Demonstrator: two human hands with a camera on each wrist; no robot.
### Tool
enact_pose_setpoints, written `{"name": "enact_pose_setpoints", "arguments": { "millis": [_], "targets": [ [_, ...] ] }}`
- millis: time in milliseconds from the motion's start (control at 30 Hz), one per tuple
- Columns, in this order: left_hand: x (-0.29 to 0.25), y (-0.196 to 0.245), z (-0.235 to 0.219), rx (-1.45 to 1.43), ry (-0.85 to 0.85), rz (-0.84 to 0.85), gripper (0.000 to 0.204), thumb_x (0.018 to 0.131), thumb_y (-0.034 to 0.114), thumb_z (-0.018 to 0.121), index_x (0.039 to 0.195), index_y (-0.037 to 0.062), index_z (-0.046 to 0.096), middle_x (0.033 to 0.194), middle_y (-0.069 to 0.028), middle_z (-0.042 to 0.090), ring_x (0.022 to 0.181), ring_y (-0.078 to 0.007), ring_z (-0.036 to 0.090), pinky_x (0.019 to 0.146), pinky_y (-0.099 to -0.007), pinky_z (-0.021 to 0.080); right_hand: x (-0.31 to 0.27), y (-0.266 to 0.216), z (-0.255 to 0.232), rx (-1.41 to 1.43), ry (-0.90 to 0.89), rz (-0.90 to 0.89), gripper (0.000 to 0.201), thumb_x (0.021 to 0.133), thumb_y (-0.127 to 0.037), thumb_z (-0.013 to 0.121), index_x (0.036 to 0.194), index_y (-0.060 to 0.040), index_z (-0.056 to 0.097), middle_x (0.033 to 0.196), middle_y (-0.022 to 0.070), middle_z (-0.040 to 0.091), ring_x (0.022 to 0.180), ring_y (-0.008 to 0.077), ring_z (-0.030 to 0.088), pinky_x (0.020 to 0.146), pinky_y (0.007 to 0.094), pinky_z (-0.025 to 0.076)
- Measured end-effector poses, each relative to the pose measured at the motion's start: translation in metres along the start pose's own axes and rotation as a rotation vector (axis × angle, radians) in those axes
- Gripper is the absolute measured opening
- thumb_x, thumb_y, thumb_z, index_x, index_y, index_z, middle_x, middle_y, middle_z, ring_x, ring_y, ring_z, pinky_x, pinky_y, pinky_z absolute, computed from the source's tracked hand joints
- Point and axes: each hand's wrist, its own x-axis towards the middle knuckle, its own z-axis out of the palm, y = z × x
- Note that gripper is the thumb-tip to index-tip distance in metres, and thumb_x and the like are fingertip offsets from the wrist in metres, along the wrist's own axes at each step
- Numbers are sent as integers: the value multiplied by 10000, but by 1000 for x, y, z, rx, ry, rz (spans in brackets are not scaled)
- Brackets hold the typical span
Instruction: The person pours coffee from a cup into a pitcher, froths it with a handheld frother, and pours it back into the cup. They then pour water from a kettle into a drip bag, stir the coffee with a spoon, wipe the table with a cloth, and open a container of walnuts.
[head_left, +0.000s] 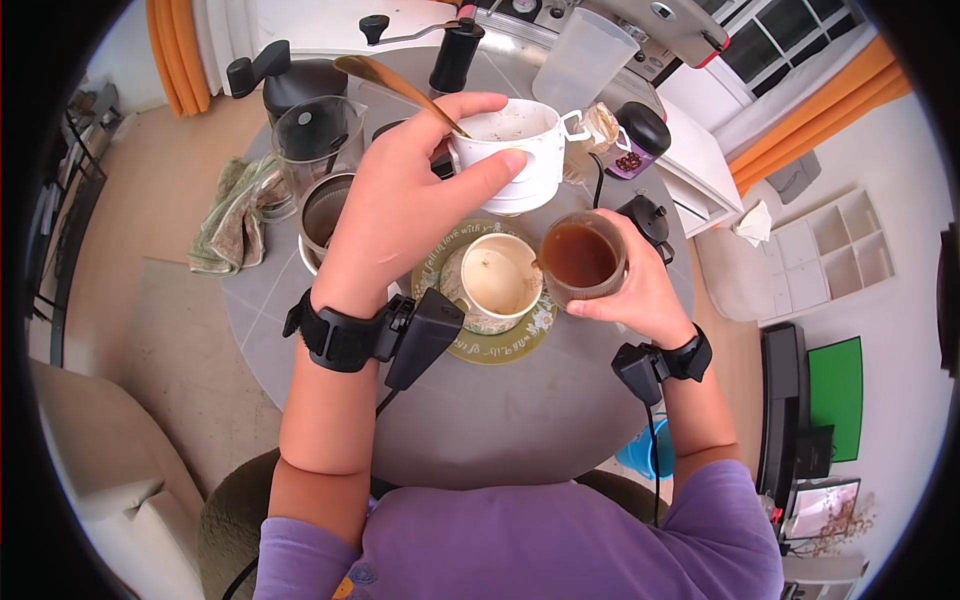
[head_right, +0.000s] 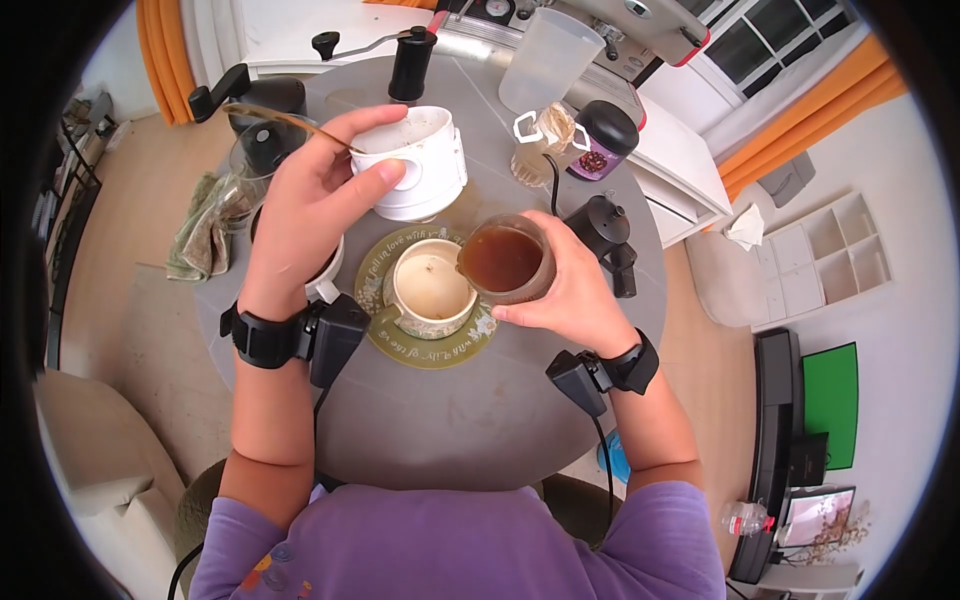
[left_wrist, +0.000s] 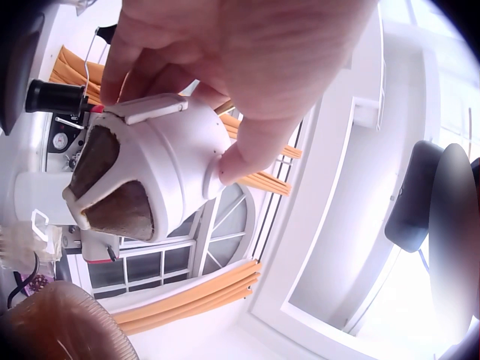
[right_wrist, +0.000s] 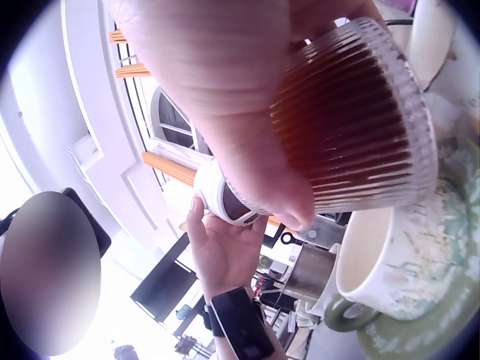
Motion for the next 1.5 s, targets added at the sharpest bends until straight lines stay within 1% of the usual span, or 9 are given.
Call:
{"name": "enact_pose_setpoints", "arguments": {
  "millis": [167,367,967,1000,1067,1200,1400,1467,1500],
  "targets": [
    [1,-1,-4,5,-20,23,379,816,57,573,1180,-4,483,1089,-78,538,976,-123,509,860,-254,405,5,-5,1,-130,-47,-5,797,530,-238,785,1188,7,407,1123,158,504,1055,288,504,911,337,389],
    [1,-2,-5,2,-22,28,384,814,67,578,1180,3,481,1072,-72,547,969,-121,510,855,-252,403,9,-12,1,-198,-63,-21,777,529,-225,771,1182,-4,411,1102,159,502,1044,305,502,895,343,398],
    [1,-3,-7,32,-24,39,392,809,83,590,1180,9,486,1058,-68,555,967,-123,510,855,-253,401,14,-24,5,-465,-63,-115,718,524,-203,763,1142,-44,435,1066,137,512,1027,312,490,838,360,438],
    [1,-3,-7,34,-23,41,392,808,84,591,1179,10,487,1057,-68,556,965,-124,510,854,-253,402,15,-25,5,-465,-63,-115,718,524,-203,763,1142,-44,435,1066,137,512,1027,312,490,838,360,438],
    [1,-3,-7,38,-21,41,391,808,86,592,1177,10,489,1055,-68,557,963,-123,511,853,-253,403,15,-27,4,-467,-91,-61,765,507,-191,770,1173,-40,425,1131,154,483,1058,317,479,901,355,399],
    [1,-3,-7,58,-18,31,389,805,89,594,1172,10,493,1047,-67,562,959,-123,513,850,-253,404,16,-30,5,-525,-89,-95,755,510,-185,768,1170,-46,428,1141,157,484,1056,318,482,891,363,408],
    [1,-4,-6,51,-15,40,390,803,99,599,1168,12,497,1040,-67,566,955,-124,517,847,-254,406,17,-35,7,-608,-72,-143,687,499,-153,753,1116,-62,465,1091,134,508,1011,314,497,847,371,433],
    [2,-4,-6,62,-16,34,390,802,101,600,1168,11,497,1039,-67,567,954,-124,517,845,-255,407,17,-35,9,-677,-18,-252,647,506,-159,756,1082,-52,482,1011,103,521,963,274,510,765,344,446],
    [2,-3,-6,73,-16,28,391,802,104,601,1167,10,498,1038,-67,567,954,-124,518,844,-255,408,18,-35,9,-677,-19,-252,647,506,-159,756,1082,-52,482,1011,103,521,963,274,510,765,344,446]
  ]
}}
